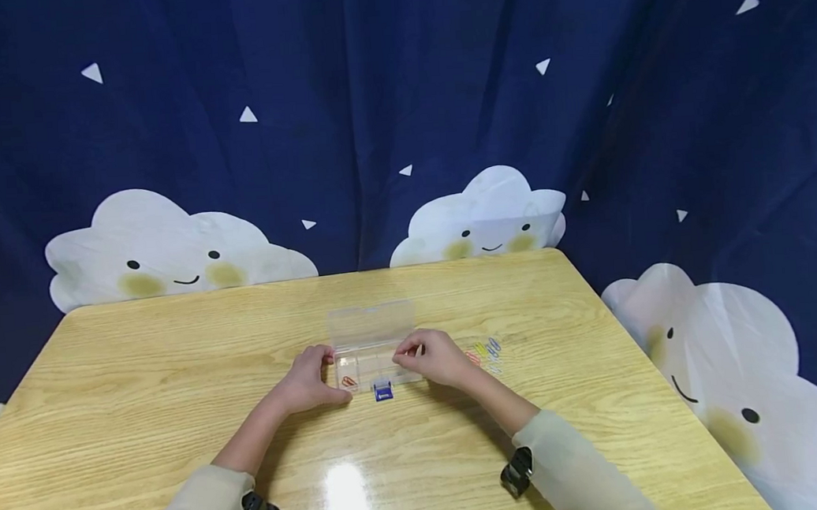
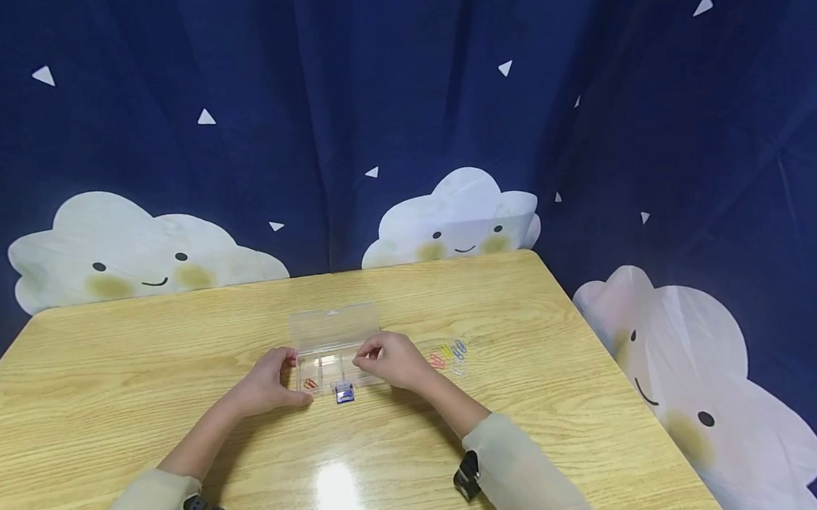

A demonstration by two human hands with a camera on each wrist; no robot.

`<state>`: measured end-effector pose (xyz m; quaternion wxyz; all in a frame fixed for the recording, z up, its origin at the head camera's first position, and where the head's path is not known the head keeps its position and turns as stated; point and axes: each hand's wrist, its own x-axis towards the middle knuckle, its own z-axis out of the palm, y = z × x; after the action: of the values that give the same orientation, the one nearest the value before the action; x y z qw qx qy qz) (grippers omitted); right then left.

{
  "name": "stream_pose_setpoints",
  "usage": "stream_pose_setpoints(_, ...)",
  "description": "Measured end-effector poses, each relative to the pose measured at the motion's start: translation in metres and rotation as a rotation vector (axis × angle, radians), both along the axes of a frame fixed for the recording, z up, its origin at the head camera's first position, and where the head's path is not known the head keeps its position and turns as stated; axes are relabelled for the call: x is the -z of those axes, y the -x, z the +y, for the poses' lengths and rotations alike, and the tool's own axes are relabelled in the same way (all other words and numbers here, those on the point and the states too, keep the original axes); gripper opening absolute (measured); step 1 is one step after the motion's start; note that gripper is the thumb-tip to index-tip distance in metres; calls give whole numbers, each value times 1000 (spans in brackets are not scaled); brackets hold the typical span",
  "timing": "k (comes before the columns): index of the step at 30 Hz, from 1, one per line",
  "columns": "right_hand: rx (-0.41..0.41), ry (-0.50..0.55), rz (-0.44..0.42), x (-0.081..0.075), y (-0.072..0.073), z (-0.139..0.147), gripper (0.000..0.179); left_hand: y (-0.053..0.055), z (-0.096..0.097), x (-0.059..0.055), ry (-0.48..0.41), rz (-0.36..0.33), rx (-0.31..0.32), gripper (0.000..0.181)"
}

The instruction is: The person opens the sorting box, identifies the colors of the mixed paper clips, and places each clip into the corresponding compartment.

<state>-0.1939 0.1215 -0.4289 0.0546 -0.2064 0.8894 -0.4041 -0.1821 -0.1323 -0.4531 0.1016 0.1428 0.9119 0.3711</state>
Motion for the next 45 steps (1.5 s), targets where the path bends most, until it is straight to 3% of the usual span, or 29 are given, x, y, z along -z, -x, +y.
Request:
stream_pose_setpoints(16, 130, -10, -37, 6, 3, 47, 12, 2, 2, 0, -2, -10, -9, 67)
stream_pose_setpoints(28, 235, 44, -73, 8, 5, 91, 16, 3, 2, -2, 3, -4, -12, 70)
stream_pose_setpoints(40, 321, -52, 13, 10, 5, 124, 14, 2, 2, -1, -12, 0, -2, 69)
stream_pose_setpoints(45, 366, -95, 7, 14, 7, 136, 15, 1, 1, -2, -15, -5, -5, 67)
